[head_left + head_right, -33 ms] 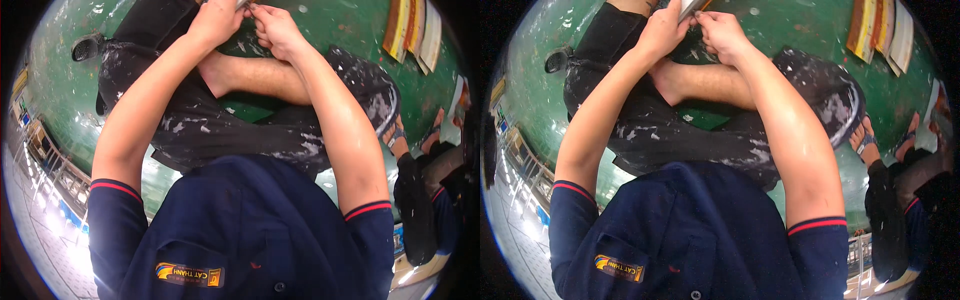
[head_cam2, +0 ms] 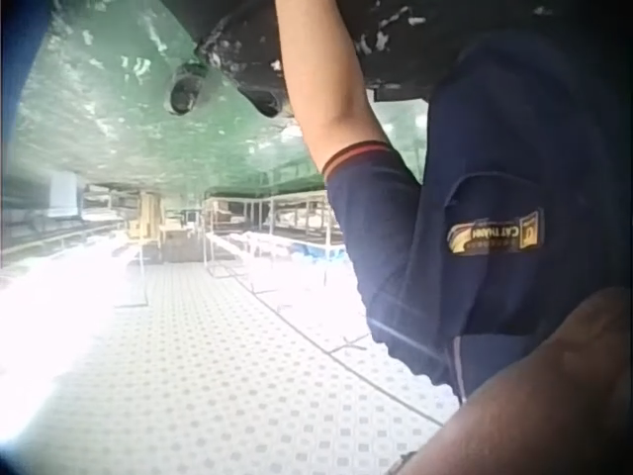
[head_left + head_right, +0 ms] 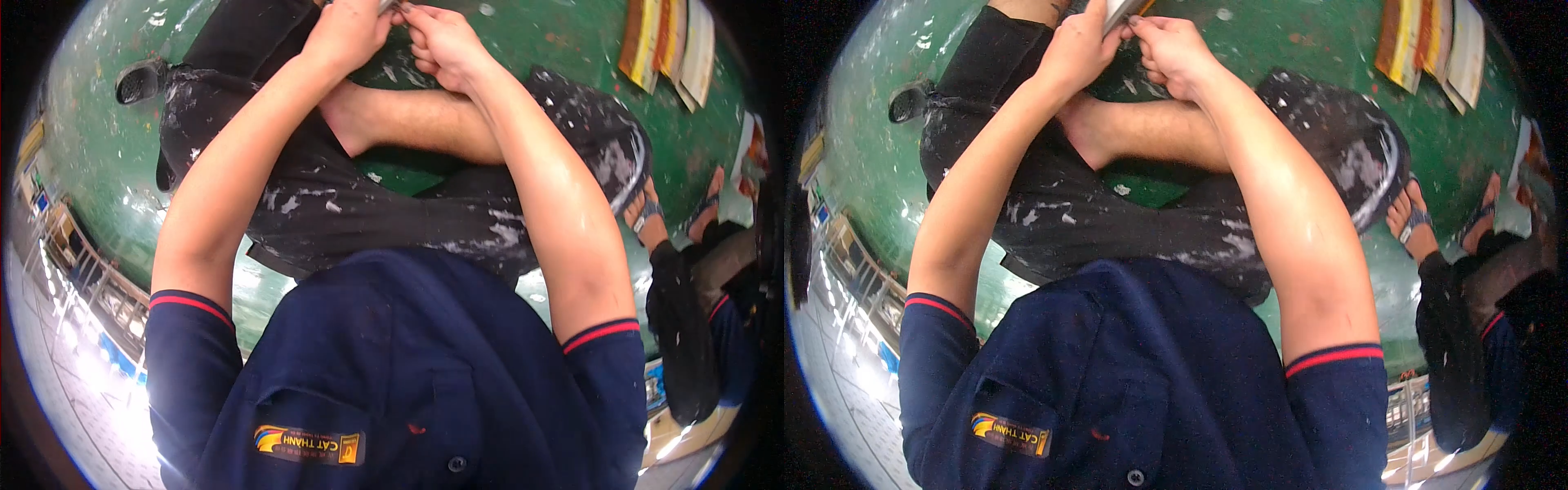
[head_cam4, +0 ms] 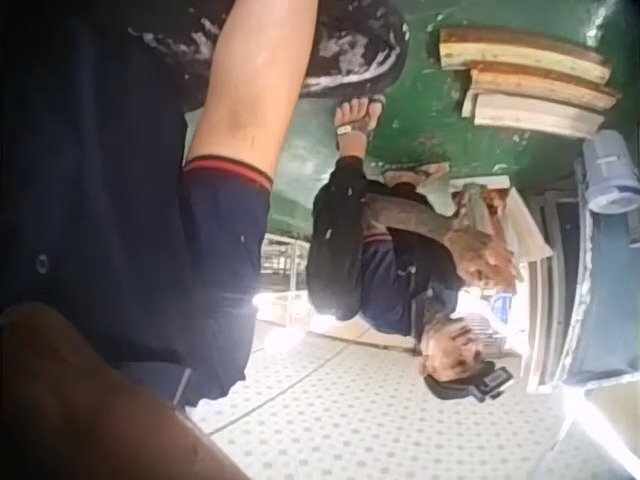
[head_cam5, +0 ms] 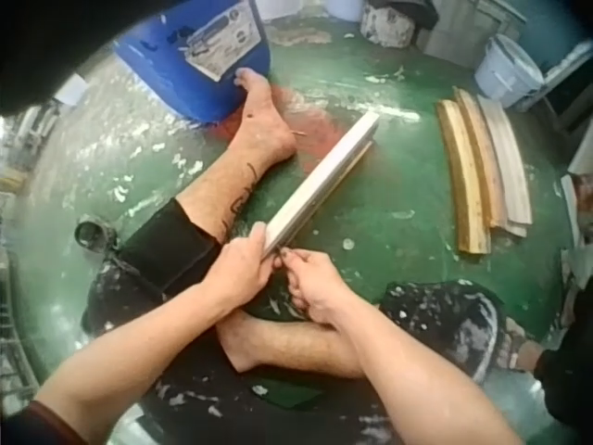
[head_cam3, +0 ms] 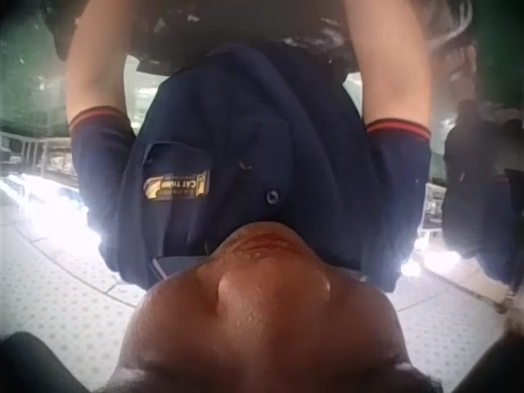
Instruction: The recorder is seen assembling a manual screen printing squeegee by inserting a blade into a metal handle.
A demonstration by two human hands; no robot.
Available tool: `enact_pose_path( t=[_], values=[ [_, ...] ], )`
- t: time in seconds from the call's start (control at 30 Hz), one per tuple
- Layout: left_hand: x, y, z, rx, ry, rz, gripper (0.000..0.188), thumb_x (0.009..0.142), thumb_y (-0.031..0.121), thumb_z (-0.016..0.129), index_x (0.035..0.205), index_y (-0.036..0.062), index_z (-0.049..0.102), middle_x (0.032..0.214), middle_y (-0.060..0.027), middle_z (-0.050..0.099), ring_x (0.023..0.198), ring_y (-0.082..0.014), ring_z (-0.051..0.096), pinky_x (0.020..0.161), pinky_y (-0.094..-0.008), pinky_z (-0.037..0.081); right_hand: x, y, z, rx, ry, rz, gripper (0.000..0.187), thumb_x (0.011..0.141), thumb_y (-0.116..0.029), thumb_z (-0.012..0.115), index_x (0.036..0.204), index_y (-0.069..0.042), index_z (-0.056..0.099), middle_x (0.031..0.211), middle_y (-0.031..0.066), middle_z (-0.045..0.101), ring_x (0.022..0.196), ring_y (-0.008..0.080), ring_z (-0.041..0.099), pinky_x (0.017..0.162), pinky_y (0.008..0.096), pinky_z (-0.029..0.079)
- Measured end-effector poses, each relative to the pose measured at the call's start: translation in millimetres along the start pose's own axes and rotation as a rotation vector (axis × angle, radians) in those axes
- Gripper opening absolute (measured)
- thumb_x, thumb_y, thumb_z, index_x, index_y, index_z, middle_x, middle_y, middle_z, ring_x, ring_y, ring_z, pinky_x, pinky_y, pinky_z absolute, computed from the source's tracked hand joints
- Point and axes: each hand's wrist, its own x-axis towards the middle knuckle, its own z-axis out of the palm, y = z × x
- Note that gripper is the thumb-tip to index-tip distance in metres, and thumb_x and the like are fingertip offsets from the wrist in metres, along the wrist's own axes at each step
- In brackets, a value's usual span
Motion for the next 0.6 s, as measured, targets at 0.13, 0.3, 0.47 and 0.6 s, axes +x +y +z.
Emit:
enact_pose_path(
  t=[0.13,0.3,0.47,0.6],
  values=[
    [-8,-22,9,0.088,0.003,0.044,0.037,0.096,0.023,0.069,0.113,-0.0002,0.046,0.081,-0.0328,0.068,0.082,-0.0539,0.068,0.067,-0.0598,0.055,-6,-9,14,0.201,-0.042,0.191,0.026,0.112,-0.030,0.052,0.109,-0.007,0.065,0.063,-0.0095,0.031,0.050,0.0052,0.022,0.043,0.0243,0.019],
    [0,-8,9,0.052,-0.028,-0.050,0.039,0.095,0.028,0.070,0.112,0.0028,0.046,0.089,-0.0344,0.070,0.089,-0.0551,0.069,0.076,-0.0608,0.058,-14,-10,-7,-0.139,-0.005,0.015,0.032,0.111,-0.032,0.053,0.114,-0.005,0.070,0.065,-0.0074,0.041,0.053,0.0064,0.036,0.047,0.0265,0.031],
    [3,-15,4,0.112,-0.024,-0.086,0.044,0.097,0.034,0.070,0.116,0.0011,0.048,0.098,-0.0359,0.070,0.096,-0.0541,0.069,0.080,-0.0591,0.057,-23,1,-7,-0.992,0.361,-0.472,0.034,0.101,-0.033,0.057,0.119,-0.008,0.072,0.092,0.0170,0.074,0.089,0.0342,0.072,0.084,0.0471,0.056],
    [-1,-12,7,0.136,-0.019,-0.093,0.045,0.096,0.034,0.070,0.117,0.0008,0.047,0.099,-0.0366,0.070,0.097,-0.0552,0.068,0.081,-0.0596,0.056,-32,2,9,-1.338,0.448,-0.562,0.028,0.103,-0.033,0.055,0.120,-0.016,0.068,0.099,0.0226,0.075,0.097,0.0430,0.073,0.088,0.0551,0.057]
  ],
)
